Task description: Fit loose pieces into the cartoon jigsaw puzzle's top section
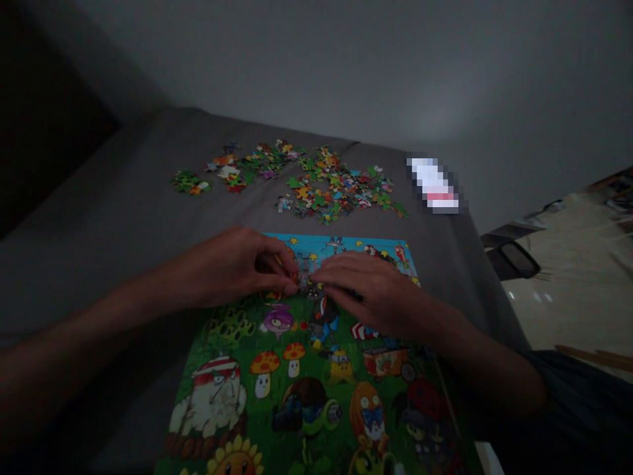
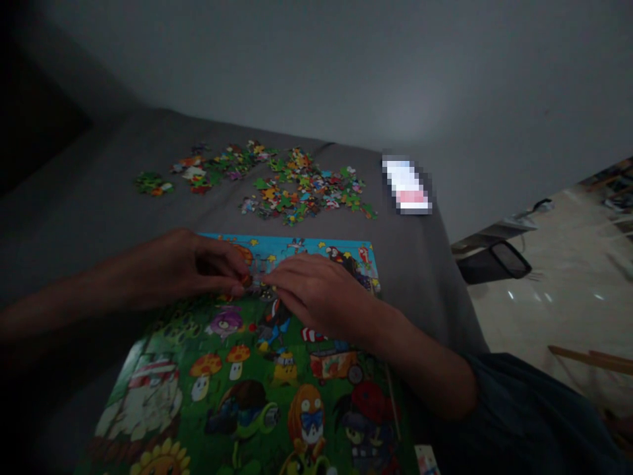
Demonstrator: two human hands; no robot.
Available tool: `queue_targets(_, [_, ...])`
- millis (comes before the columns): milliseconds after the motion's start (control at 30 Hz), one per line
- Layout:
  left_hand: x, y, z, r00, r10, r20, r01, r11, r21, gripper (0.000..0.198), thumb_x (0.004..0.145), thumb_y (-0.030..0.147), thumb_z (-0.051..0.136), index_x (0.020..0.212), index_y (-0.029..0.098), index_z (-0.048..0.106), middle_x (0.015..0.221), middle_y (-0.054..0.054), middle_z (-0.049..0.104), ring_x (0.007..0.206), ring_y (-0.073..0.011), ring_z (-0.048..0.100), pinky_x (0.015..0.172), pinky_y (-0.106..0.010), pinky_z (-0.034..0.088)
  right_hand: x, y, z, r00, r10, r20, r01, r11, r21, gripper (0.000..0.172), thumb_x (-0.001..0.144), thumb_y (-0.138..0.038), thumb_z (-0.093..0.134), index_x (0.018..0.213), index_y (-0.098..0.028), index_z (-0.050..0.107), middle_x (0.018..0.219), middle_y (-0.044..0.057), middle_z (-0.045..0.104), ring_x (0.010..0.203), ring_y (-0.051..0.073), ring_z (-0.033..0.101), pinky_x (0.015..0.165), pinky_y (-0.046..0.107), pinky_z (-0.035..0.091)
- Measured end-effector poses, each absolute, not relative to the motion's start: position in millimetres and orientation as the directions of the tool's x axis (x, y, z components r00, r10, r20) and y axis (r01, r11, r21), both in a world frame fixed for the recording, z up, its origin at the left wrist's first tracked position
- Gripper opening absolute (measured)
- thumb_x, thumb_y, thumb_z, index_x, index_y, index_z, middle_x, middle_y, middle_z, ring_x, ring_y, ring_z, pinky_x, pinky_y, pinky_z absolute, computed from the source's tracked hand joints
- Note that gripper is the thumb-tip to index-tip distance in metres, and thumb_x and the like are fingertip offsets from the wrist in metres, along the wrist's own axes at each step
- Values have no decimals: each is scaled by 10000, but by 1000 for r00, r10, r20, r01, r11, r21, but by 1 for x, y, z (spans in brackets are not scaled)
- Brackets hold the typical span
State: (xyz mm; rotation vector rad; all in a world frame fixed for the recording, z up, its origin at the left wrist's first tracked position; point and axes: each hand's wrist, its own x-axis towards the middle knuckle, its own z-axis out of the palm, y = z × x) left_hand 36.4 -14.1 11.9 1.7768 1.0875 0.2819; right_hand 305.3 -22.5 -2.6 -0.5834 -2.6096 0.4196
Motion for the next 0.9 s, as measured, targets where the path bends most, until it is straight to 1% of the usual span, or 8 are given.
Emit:
queue_targets(133, [35, -12, 7, 579, 778, -245, 591, -193, 783, 228, 837, 445, 731, 921, 243, 794, 806, 21, 802, 706, -152, 730, 625, -213, 500, 305, -23, -3, -826, 459, 328, 327, 863, -384, 227, 1034, -97, 607, 1207, -85, 753, 1183, 135, 806, 1125, 257, 751, 990, 427, 610])
queue_targets(233, [33, -12, 5, 597, 772, -218, 610, -260, 748, 206, 857, 433, 740, 931, 257, 816, 817, 30, 802, 700, -137, 714, 614, -209, 477, 305, -23, -3, -831, 461, 311, 333, 861, -384, 232, 1046, -117, 596, 1217, -98, 752, 1185, 132, 798, 1119, 251, 742, 981, 428, 610])
queue_targets(400, [31, -12, 7, 608, 767, -206, 627, -304, 717, 164, 889, 387, 737, 936, 257, 824, 803, 46, 798, 669, -112, 687, 601, -192, 452, 306, -25, -3, -847, 440, 297, 333, 876, -348, 237, 1056, -143, 592, 1210, -127, 771, 1190, 127, 776, 1112, 255, 723, 974, 433, 604])
queue_targets(500, [30, -12, 8, 620, 761, -191, 631, -338, 699, 150, 905, 366, 731, 941, 252, 821, 798, 45, 793, 659, -106, 677, 604, -191, 436, 307, -25, -1, -863, 424, 274, 336, 887, -316, 257, 1059, -143, 582, 1235, -126, 769, 1203, 142, 761, 1140, 262, 703, 983, 443, 599])
queue_targets(700, [28, -13, 6, 637, 751, -176, 620, -363, 696, 117, 935, 344, 732, 958, 269, 820, 850, 33, 806, 713, -124, 710, 634, -213, 447, 306, -26, 2, -884, 394, 250, 335, 909, -250, 269, 1085, -165, 546, 1251, -125, 754, 1195, 151, 750, 1136, 260, 688, 968, 444, 599])
queue_targets(800, [29, -14, 6, 640, 752, -159, 615, -378, 692, 106, 936, 345, 733, 950, 280, 817, 841, 38, 807, 711, -128, 715, 629, -216, 452, 306, -26, 3, -893, 375, 251, 333, 923, -191, 255, 1097, -190, 539, 1236, -131, 745, 1200, 145, 748, 1136, 256, 685, 962, 432, 596])
queue_targets(900, [29, -14, 6, 642, 755, -134, 608, -394, 689, 103, 922, 342, 735, 919, 272, 811, 818, 34, 799, 689, -128, 708, 613, -217, 452, 305, -28, 4, -902, 350, 253, 333, 937, -108, 239, 1101, -217, 546, 1224, -134, 734, 1185, 140, 749, 1107, 255, 689, 934, 425, 594])
